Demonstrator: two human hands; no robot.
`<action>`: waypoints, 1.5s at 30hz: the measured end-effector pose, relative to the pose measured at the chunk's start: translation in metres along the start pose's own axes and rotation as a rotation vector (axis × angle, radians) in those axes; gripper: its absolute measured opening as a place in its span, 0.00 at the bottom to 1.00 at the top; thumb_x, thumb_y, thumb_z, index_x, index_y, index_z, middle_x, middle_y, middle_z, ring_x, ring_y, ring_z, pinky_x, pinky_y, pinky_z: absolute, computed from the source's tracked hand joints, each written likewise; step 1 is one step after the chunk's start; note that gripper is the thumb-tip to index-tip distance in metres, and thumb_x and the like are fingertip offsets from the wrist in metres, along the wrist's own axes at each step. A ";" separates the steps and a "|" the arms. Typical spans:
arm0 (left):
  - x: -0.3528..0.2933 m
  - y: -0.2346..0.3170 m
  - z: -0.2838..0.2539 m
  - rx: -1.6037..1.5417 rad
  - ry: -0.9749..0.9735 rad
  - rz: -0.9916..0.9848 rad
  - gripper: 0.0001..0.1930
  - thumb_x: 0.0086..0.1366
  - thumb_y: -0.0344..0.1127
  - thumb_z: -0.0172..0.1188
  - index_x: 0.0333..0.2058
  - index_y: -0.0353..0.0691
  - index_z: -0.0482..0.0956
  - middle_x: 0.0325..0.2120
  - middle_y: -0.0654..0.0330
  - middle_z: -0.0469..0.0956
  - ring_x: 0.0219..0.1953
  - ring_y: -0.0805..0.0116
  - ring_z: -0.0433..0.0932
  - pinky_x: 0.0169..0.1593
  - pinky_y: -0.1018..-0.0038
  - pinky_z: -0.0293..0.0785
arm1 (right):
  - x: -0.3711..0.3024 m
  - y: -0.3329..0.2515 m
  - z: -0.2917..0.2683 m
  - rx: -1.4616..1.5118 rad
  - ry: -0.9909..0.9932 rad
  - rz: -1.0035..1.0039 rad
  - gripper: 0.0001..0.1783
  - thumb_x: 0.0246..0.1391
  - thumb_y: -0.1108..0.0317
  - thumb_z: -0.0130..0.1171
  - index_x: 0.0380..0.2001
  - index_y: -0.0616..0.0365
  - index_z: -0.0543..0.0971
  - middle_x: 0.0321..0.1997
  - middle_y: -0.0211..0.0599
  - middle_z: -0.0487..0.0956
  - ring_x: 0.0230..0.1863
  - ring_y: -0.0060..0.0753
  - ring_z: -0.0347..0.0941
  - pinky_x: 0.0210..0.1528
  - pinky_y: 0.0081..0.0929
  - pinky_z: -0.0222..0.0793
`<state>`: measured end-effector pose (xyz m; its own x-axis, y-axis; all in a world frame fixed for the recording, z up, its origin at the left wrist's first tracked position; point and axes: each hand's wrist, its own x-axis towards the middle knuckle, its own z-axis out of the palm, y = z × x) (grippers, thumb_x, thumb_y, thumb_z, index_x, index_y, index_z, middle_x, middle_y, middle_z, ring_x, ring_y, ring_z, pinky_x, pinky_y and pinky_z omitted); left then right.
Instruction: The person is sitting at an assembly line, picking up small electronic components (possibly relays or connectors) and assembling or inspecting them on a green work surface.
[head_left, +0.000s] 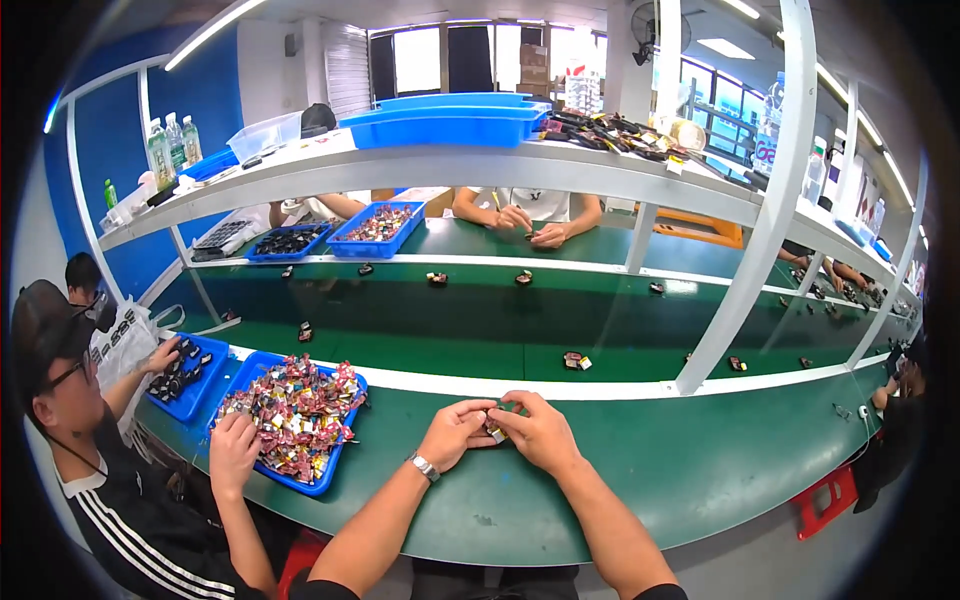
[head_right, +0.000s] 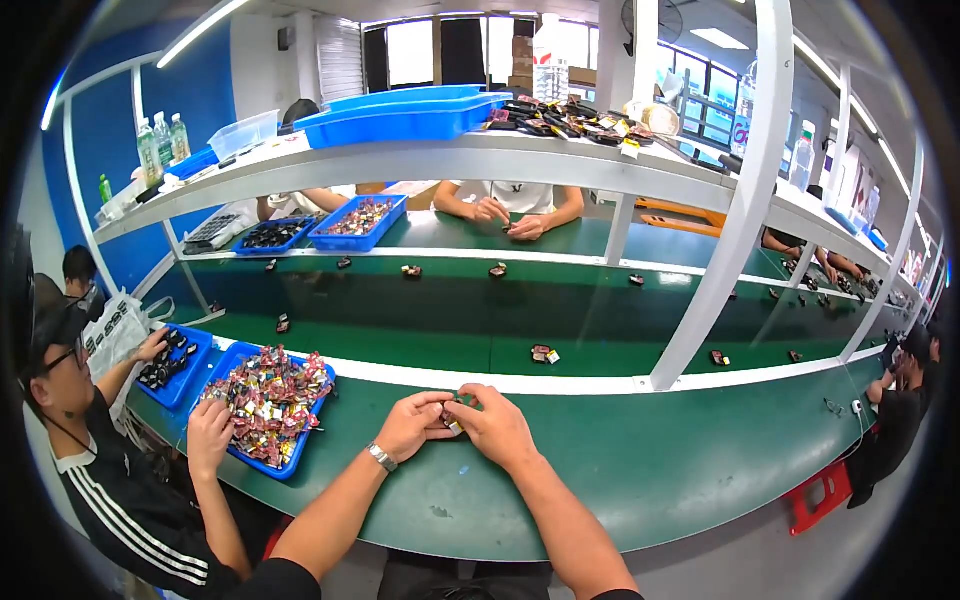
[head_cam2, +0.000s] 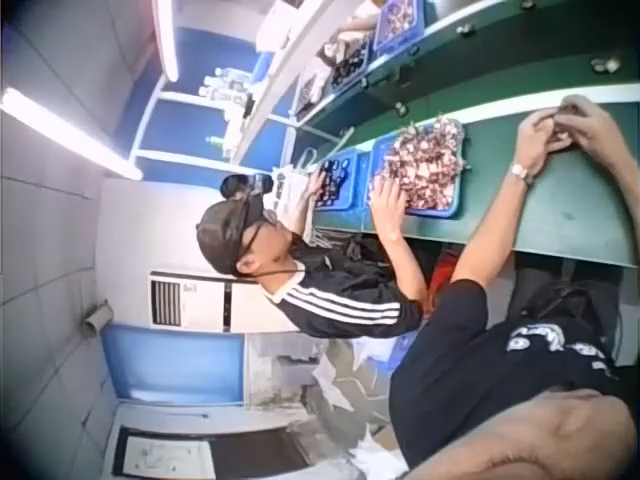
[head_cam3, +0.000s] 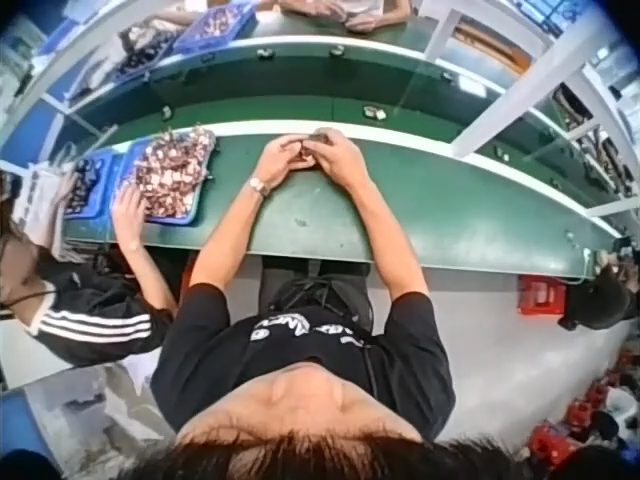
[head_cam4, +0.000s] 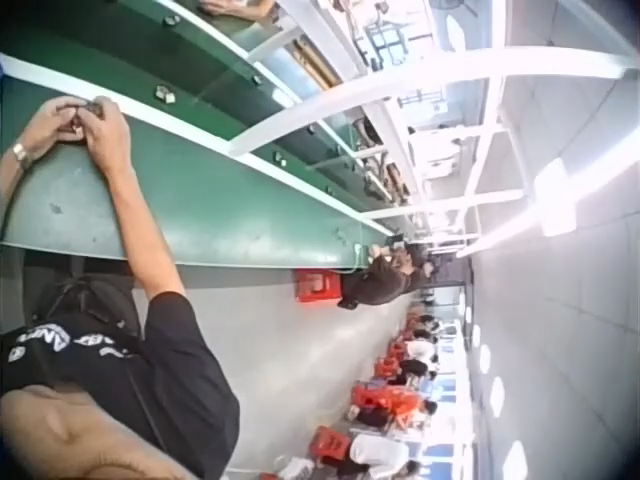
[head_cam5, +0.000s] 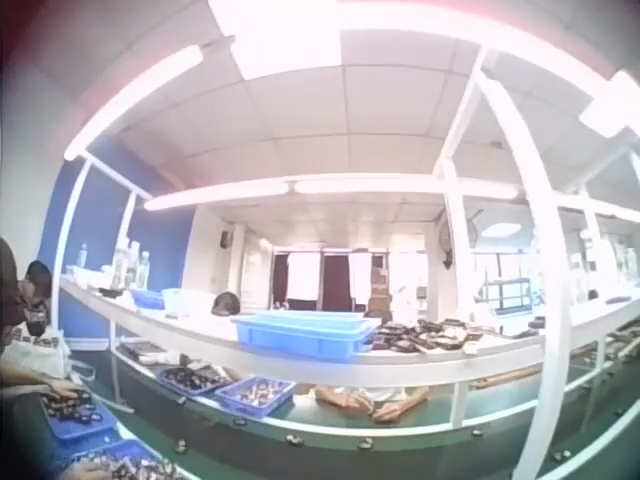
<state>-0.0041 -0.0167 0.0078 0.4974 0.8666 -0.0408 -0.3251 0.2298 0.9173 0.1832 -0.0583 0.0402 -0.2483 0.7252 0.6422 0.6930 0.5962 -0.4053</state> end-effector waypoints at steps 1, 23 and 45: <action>0.000 0.000 0.001 -0.011 0.017 0.007 0.16 0.70 0.32 0.52 0.53 0.30 0.71 0.42 0.54 0.77 0.45 0.63 0.79 0.49 0.63 0.82 | 0.001 0.000 0.000 -0.036 -0.010 -0.034 0.12 0.48 0.72 0.62 0.37 0.46 0.82 0.45 0.30 0.76 0.40 0.33 0.75 0.39 0.31 0.74; 0.000 0.005 0.002 0.169 0.009 -0.018 0.17 0.69 0.25 0.49 0.55 0.31 0.70 0.50 0.52 0.74 0.48 0.63 0.78 0.51 0.68 0.81 | 0.000 0.014 0.003 0.023 -0.151 -0.106 0.11 0.43 0.74 0.65 0.34 0.53 0.79 0.53 0.36 0.73 0.52 0.43 0.70 0.51 0.38 0.71; -0.002 0.007 -0.001 0.161 -0.119 -0.043 0.16 0.66 0.21 0.49 0.53 0.32 0.69 0.47 0.53 0.77 0.49 0.64 0.78 0.53 0.67 0.80 | -0.009 0.015 0.007 0.288 -0.214 0.130 0.06 0.52 0.67 0.62 0.33 0.54 0.82 0.56 0.34 0.72 0.61 0.39 0.65 0.60 0.34 0.65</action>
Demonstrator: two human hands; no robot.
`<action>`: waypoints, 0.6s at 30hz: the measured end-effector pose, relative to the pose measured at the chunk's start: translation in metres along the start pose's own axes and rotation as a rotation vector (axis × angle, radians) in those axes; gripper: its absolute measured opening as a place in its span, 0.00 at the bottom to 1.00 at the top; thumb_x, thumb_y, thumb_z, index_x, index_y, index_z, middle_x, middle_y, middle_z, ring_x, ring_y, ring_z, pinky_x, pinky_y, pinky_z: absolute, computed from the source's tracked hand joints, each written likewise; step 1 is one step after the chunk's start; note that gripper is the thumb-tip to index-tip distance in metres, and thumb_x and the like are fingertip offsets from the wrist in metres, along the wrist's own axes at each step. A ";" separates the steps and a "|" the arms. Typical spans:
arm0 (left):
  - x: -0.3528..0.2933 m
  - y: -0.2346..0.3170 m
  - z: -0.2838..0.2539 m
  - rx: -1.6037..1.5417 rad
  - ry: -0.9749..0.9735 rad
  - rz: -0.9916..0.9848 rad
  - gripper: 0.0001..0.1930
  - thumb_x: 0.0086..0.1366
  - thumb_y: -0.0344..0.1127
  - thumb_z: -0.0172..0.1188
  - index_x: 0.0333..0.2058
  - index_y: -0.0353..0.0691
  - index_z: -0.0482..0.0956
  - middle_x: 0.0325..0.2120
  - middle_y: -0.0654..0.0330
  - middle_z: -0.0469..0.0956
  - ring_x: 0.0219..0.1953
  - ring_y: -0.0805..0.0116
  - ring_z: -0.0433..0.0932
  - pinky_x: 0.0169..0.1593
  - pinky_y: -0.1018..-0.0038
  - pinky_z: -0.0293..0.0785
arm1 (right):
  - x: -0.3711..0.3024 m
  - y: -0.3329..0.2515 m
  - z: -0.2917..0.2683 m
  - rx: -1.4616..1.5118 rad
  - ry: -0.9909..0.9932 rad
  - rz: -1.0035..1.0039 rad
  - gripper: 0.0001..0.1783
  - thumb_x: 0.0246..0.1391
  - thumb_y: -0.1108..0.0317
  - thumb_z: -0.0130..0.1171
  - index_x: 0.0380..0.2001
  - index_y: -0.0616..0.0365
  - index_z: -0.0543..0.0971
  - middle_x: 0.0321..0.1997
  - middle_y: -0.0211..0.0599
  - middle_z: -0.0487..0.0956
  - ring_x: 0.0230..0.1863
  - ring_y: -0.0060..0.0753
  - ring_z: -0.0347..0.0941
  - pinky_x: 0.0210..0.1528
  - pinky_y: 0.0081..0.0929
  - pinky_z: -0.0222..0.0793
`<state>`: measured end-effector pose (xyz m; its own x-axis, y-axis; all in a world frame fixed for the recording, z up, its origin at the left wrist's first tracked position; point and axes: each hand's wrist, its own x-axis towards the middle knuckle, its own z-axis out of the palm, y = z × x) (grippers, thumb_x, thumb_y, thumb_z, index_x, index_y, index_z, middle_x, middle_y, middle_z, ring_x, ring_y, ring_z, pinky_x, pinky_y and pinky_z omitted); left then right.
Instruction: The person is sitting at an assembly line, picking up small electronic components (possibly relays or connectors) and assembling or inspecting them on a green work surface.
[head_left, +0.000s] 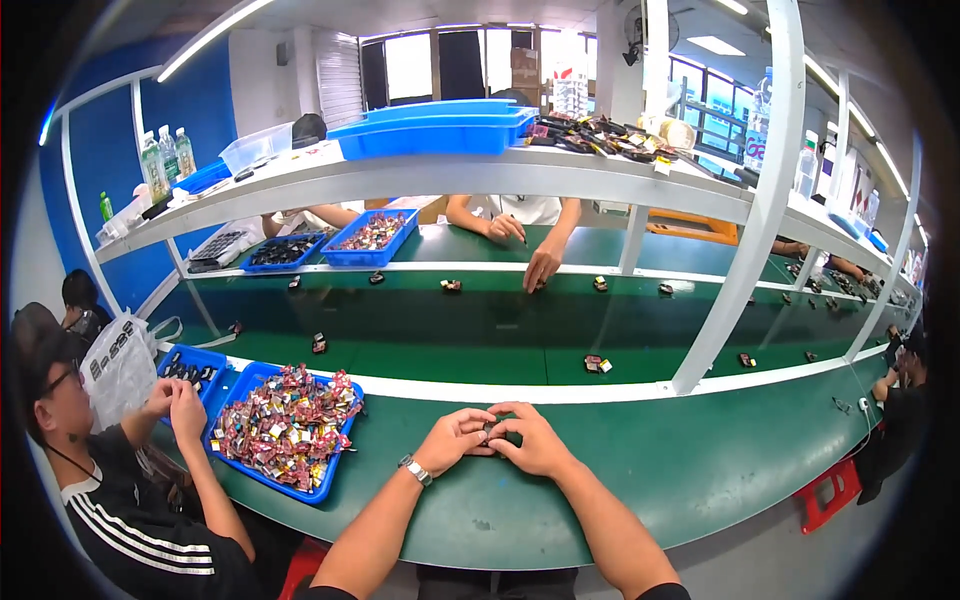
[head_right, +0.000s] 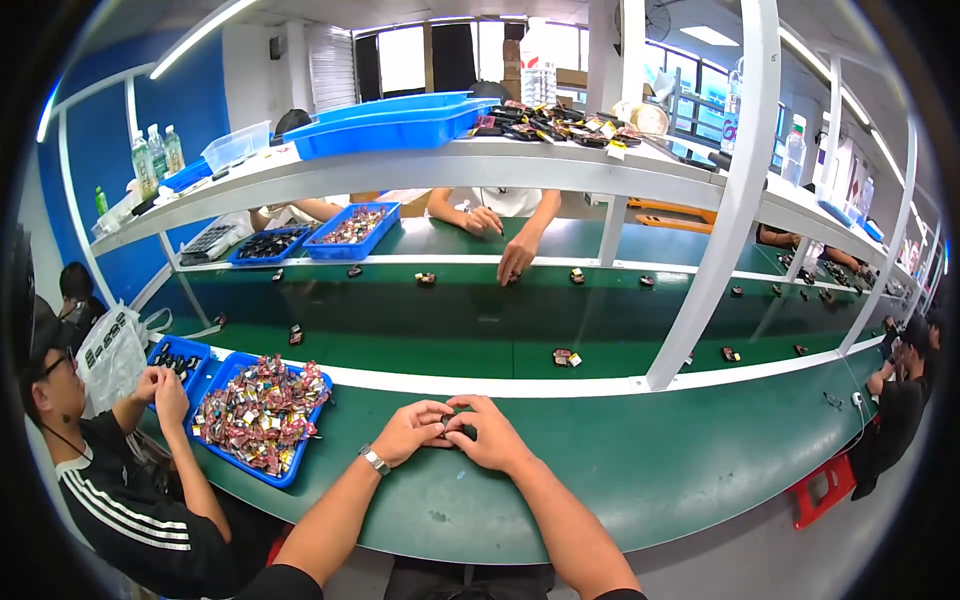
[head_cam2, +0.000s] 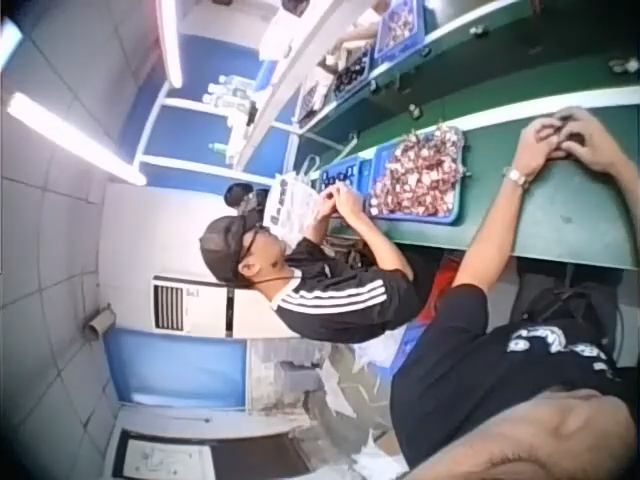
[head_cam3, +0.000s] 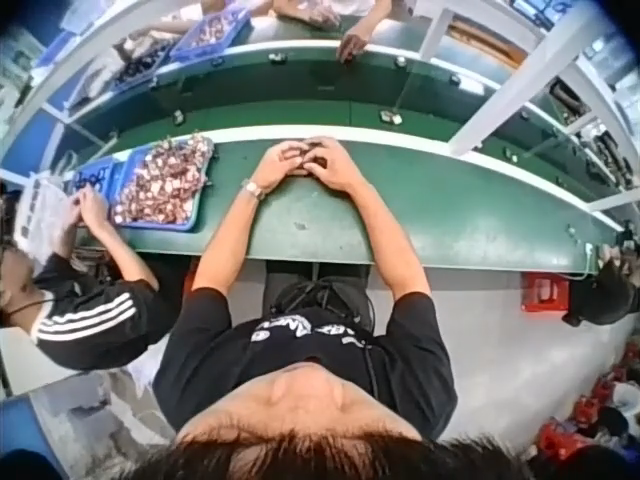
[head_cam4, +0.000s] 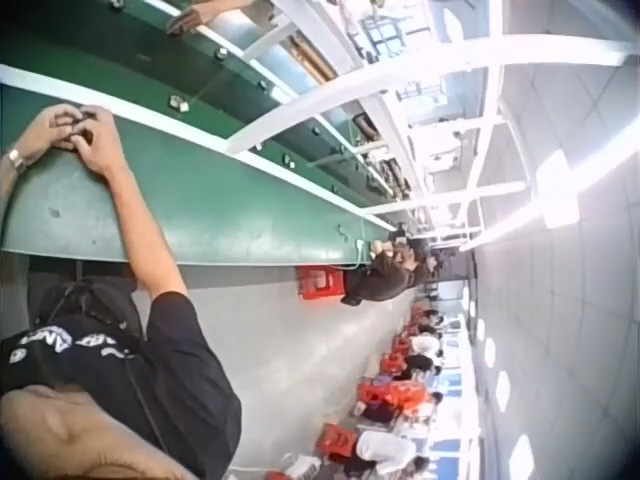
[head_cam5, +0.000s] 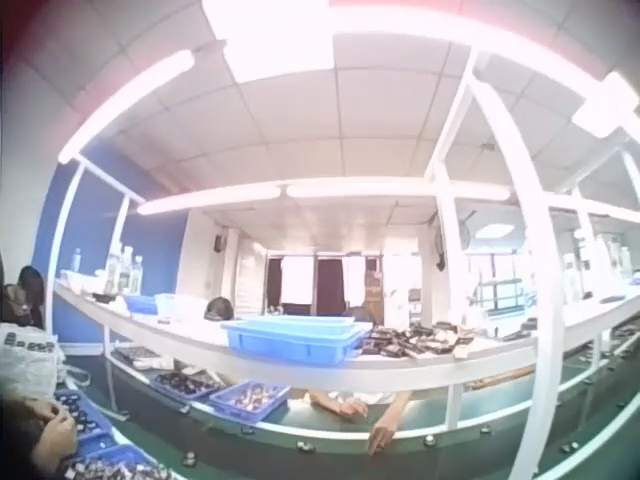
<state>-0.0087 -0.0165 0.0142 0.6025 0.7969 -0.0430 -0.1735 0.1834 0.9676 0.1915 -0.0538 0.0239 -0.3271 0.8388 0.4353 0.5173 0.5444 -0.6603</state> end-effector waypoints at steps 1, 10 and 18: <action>0.000 0.001 0.000 0.017 0.011 -0.002 0.16 0.67 0.21 0.48 0.52 0.32 0.69 0.46 0.53 0.77 0.48 0.64 0.78 0.53 0.67 0.80 | 0.001 0.000 0.001 0.019 -0.001 0.001 0.06 0.52 0.67 0.62 0.33 0.54 0.82 0.56 0.34 0.73 0.61 0.39 0.65 0.60 0.34 0.65; 0.003 -0.004 -0.002 -0.040 0.047 0.004 0.14 0.68 0.24 0.49 0.52 0.33 0.70 0.45 0.54 0.77 0.48 0.65 0.78 0.52 0.66 0.80 | -0.001 -0.007 0.014 -0.069 0.200 0.016 0.07 0.47 0.69 0.65 0.32 0.54 0.84 0.49 0.33 0.77 0.53 0.40 0.71 0.54 0.35 0.69; 0.003 -0.005 -0.004 -0.068 0.042 0.004 0.14 0.69 0.26 0.49 0.52 0.33 0.69 0.46 0.54 0.75 0.47 0.64 0.78 0.52 0.66 0.80 | -0.001 -0.007 0.018 -0.018 0.219 0.036 0.08 0.47 0.70 0.65 0.33 0.53 0.84 0.48 0.33 0.77 0.53 0.40 0.71 0.54 0.35 0.69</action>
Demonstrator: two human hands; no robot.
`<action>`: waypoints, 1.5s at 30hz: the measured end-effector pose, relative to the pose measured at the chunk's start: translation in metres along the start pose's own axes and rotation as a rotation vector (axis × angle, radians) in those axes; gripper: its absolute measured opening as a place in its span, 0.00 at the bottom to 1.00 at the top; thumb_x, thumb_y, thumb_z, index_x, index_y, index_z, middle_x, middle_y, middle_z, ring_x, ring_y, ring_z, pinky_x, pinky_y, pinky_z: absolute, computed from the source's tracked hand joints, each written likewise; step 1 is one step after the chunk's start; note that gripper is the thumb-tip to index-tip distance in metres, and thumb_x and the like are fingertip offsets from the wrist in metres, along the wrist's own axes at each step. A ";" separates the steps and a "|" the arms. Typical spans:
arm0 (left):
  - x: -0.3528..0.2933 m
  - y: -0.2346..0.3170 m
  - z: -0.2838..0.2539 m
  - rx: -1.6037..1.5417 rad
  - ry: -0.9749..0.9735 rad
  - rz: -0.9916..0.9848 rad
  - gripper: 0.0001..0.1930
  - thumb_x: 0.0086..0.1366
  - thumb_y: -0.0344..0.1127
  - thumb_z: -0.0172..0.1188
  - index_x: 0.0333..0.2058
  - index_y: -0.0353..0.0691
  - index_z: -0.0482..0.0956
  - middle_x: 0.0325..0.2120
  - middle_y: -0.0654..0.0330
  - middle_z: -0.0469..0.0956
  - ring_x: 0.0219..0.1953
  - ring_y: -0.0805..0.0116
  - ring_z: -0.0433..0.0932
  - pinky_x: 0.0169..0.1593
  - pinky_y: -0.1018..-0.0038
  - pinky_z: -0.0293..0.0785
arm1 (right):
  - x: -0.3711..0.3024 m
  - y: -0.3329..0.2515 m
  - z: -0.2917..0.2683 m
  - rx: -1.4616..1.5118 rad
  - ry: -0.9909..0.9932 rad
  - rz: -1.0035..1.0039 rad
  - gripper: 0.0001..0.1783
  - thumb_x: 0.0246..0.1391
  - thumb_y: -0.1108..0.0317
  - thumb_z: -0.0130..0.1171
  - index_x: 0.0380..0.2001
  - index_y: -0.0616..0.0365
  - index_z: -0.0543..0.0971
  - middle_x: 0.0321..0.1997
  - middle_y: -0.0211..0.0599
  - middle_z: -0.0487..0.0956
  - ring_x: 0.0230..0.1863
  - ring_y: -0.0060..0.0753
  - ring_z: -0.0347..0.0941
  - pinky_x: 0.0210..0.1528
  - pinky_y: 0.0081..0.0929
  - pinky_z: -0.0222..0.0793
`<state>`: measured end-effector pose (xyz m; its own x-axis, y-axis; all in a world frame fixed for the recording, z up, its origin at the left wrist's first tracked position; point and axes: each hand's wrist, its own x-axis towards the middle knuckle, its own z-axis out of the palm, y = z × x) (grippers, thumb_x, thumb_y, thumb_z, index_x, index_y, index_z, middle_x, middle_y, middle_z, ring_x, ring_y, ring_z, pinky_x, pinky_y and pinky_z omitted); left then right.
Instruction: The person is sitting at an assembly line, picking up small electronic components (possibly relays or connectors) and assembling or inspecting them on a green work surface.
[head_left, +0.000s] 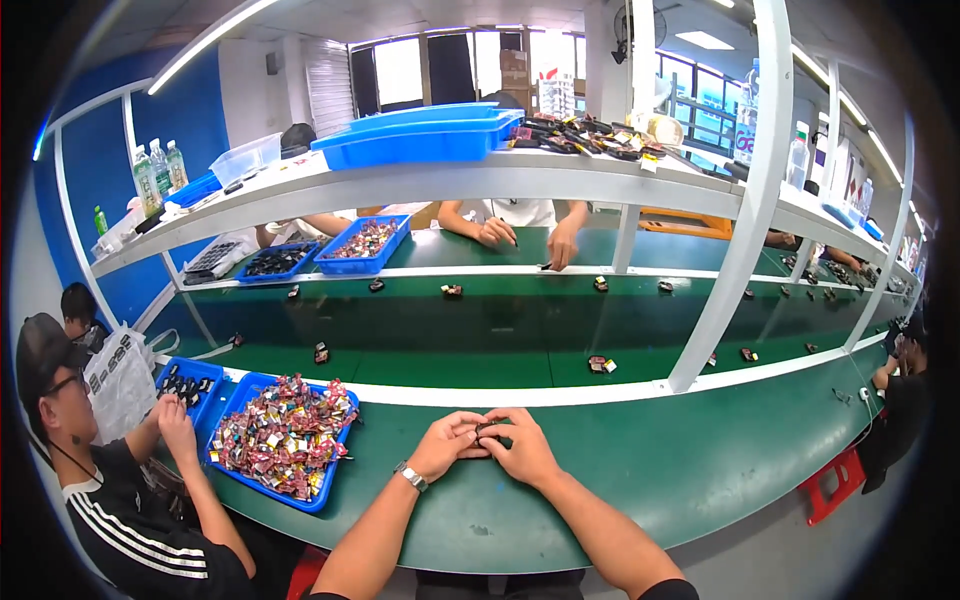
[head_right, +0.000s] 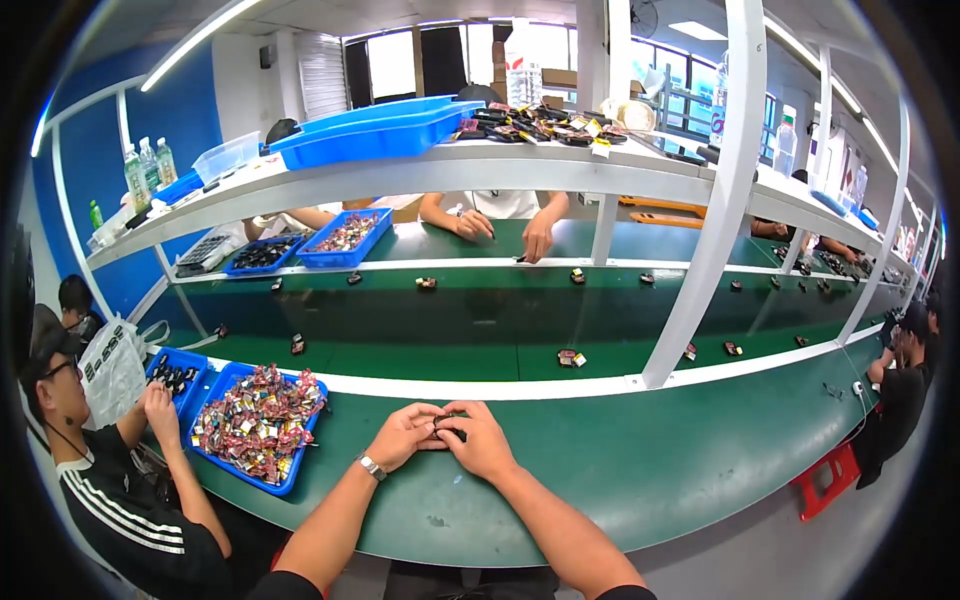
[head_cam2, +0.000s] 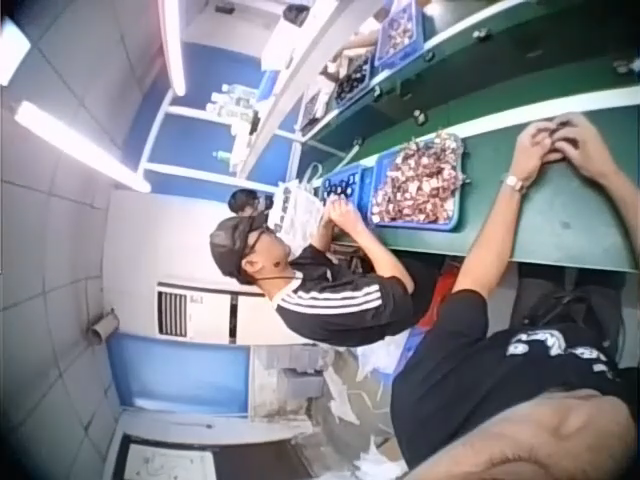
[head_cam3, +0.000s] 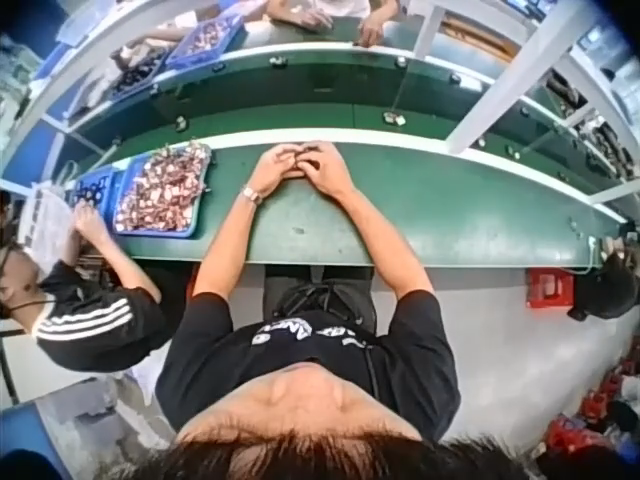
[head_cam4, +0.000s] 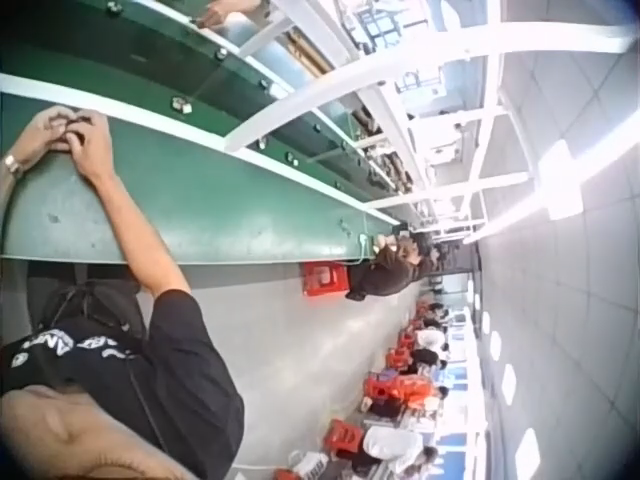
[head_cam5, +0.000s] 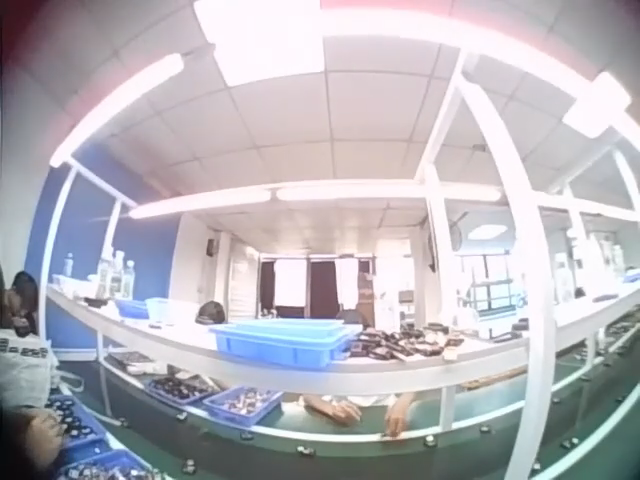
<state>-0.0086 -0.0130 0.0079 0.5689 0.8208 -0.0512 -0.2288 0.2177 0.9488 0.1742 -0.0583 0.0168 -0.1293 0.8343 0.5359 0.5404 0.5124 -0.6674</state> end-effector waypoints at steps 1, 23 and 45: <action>0.000 0.001 0.001 0.001 0.008 0.009 0.13 0.69 0.26 0.50 0.52 0.33 0.69 0.46 0.54 0.75 0.47 0.64 0.79 0.52 0.67 0.80 | 0.000 0.000 0.000 -0.009 0.006 0.003 0.08 0.47 0.70 0.65 0.34 0.53 0.84 0.49 0.33 0.77 0.53 0.40 0.71 0.54 0.36 0.69; 0.000 -0.003 -0.002 -0.072 0.005 0.058 0.14 0.67 0.28 0.55 0.50 0.33 0.69 0.49 0.49 0.76 0.50 0.61 0.78 0.53 0.65 0.79 | 0.000 -0.001 0.009 0.064 0.083 0.016 0.08 0.45 0.72 0.65 0.33 0.52 0.84 0.51 0.34 0.77 0.54 0.42 0.70 0.56 0.37 0.68; 0.000 0.000 0.005 -0.026 0.121 0.041 0.13 0.70 0.23 0.45 0.52 0.32 0.68 0.47 0.51 0.76 0.48 0.64 0.78 0.53 0.66 0.79 | 0.007 -0.012 0.008 -0.148 0.196 -0.109 0.09 0.45 0.76 0.66 0.33 0.56 0.81 0.41 0.36 0.76 0.40 0.37 0.77 0.39 0.31 0.76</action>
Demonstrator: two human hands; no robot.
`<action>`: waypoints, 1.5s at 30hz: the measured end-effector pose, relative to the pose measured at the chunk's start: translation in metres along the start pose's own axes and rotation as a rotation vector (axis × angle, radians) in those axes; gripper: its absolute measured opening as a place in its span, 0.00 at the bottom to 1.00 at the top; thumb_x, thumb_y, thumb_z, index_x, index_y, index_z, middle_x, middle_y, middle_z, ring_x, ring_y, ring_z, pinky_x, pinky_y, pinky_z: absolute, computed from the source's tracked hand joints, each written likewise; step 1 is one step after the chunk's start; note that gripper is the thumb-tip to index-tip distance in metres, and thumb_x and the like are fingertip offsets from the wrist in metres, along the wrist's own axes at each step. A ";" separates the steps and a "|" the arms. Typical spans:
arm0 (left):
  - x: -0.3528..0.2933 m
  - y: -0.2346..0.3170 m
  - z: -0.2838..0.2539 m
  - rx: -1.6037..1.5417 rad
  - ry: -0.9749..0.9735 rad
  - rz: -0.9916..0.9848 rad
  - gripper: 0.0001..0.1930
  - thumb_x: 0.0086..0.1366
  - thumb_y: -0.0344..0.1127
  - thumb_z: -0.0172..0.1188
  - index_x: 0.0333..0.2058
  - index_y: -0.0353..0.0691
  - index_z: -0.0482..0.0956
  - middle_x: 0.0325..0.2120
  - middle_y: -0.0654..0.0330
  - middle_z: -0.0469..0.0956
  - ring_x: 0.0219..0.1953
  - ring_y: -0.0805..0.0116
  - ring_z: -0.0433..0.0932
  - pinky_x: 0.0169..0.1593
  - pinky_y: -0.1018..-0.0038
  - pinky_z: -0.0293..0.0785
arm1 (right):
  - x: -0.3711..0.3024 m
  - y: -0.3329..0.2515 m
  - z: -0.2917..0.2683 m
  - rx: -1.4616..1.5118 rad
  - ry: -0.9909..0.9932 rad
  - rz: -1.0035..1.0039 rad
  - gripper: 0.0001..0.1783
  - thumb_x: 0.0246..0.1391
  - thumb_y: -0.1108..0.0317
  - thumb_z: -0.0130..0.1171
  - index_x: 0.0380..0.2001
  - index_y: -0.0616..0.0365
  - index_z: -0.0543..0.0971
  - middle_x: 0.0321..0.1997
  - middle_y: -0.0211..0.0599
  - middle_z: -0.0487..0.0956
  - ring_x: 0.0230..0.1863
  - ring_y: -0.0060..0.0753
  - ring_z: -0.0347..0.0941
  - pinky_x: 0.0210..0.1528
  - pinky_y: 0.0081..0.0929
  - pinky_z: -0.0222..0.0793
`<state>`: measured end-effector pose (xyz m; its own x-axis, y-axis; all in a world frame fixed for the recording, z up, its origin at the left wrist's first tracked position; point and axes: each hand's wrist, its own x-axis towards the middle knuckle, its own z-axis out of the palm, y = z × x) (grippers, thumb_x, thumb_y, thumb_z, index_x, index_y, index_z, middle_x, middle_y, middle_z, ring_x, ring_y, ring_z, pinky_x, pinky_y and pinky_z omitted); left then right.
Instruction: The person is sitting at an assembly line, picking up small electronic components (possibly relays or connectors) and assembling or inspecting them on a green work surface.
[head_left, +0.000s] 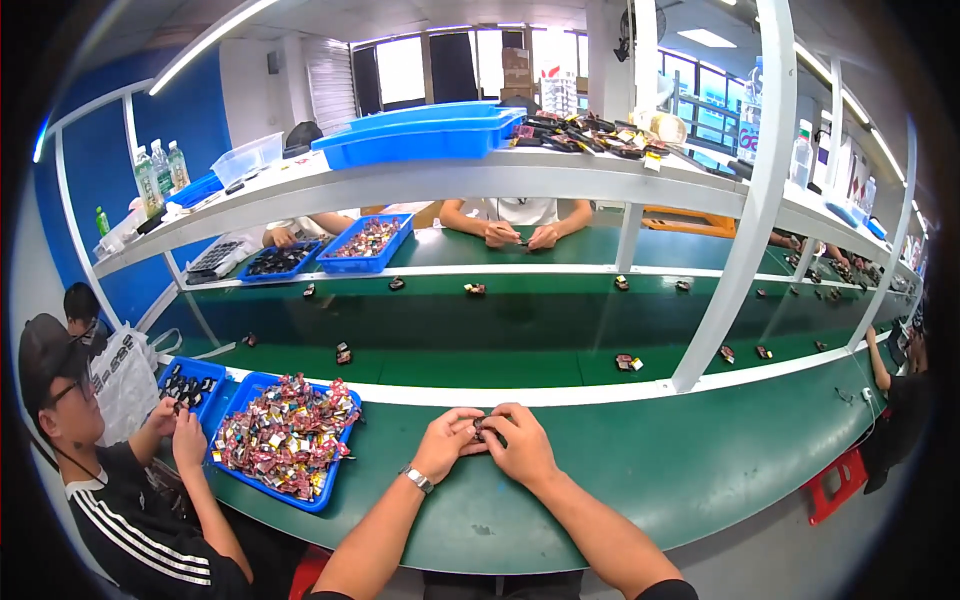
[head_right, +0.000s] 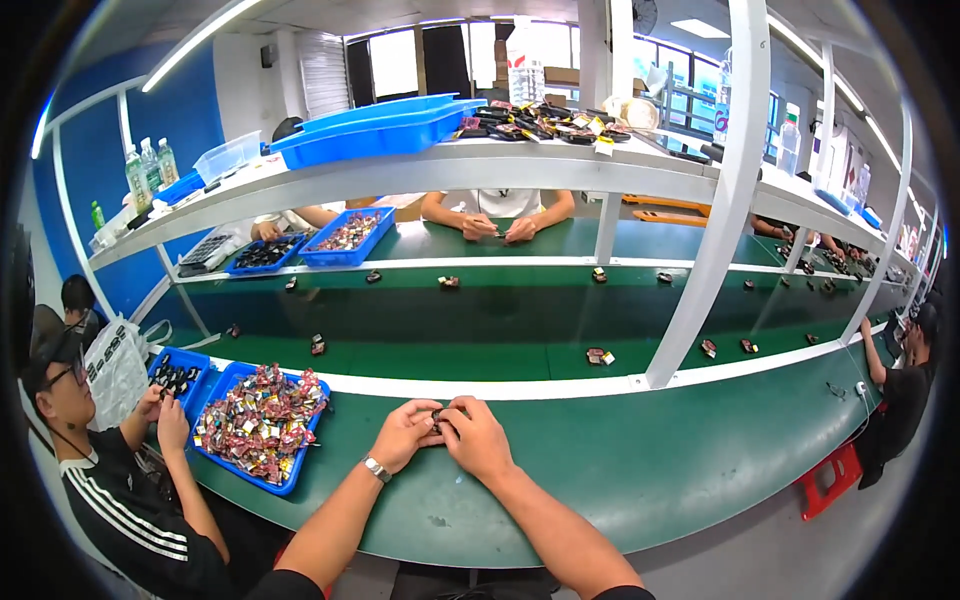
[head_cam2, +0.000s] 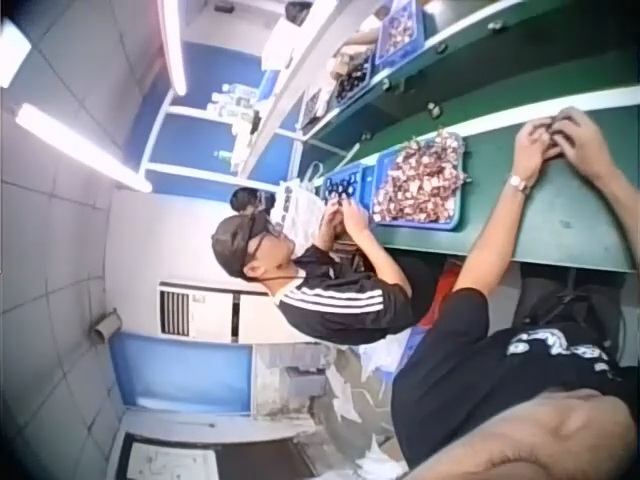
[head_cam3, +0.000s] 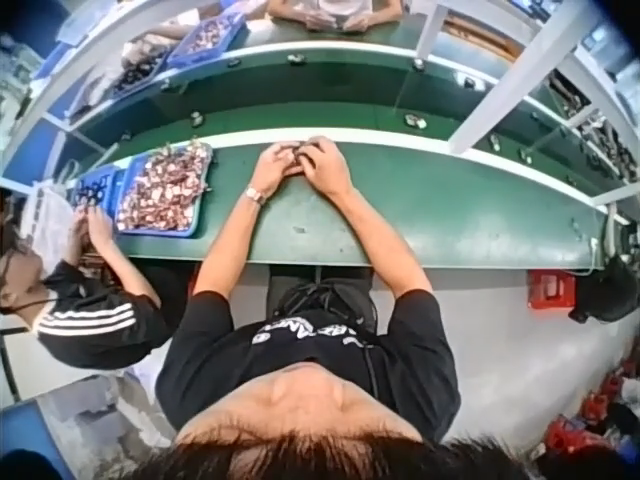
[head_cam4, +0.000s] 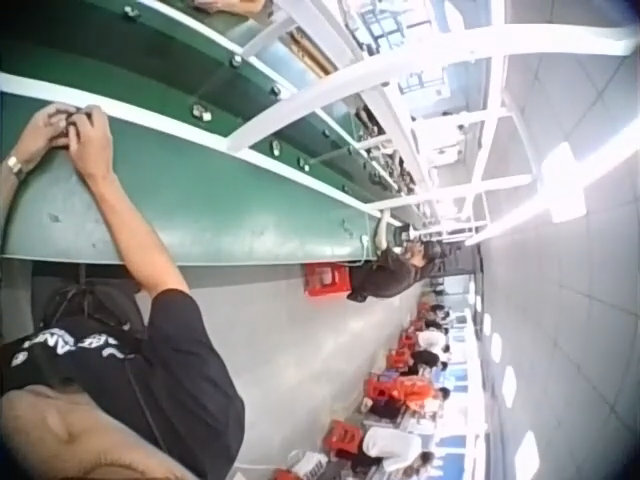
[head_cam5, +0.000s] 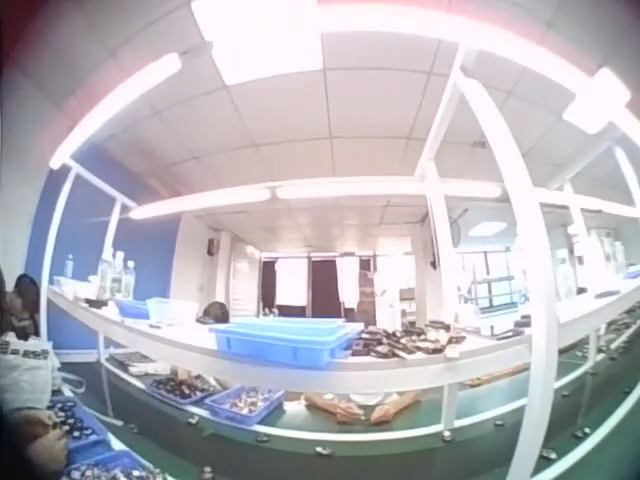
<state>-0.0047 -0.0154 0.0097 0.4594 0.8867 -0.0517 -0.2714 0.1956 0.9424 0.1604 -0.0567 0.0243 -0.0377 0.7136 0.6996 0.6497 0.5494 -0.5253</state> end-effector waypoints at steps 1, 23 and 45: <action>0.000 0.000 -0.001 0.000 0.001 0.002 0.13 0.70 0.23 0.45 0.52 0.32 0.68 0.47 0.51 0.76 0.48 0.64 0.78 0.53 0.66 0.79 | 0.000 -0.003 0.000 -0.004 -0.010 0.004 0.09 0.44 0.75 0.66 0.33 0.57 0.81 0.40 0.36 0.76 0.39 0.37 0.77 0.39 0.31 0.76; 0.002 -0.006 0.007 0.109 0.066 0.085 0.10 0.68 0.26 0.52 0.47 0.32 0.72 0.41 0.54 0.80 0.42 0.67 0.80 0.43 0.71 0.83 | 0.002 -0.004 -0.001 0.180 0.022 0.159 0.11 0.48 0.77 0.62 0.37 0.60 0.79 0.38 0.38 0.78 0.34 0.33 0.79 0.35 0.28 0.77; 0.003 -0.011 0.012 0.291 0.107 0.198 0.09 0.68 0.26 0.53 0.45 0.32 0.73 0.33 0.58 0.80 0.29 0.74 0.78 0.30 0.78 0.76 | -0.004 0.005 0.003 0.313 -0.036 0.343 0.11 0.51 0.74 0.63 0.39 0.65 0.79 0.33 0.38 0.80 0.29 0.25 0.78 0.33 0.21 0.75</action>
<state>0.0099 -0.0204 0.0032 0.3272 0.9371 0.1214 -0.0872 -0.0980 0.9914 0.1617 -0.0553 0.0177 0.1093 0.8888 0.4451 0.3692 0.3794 -0.8484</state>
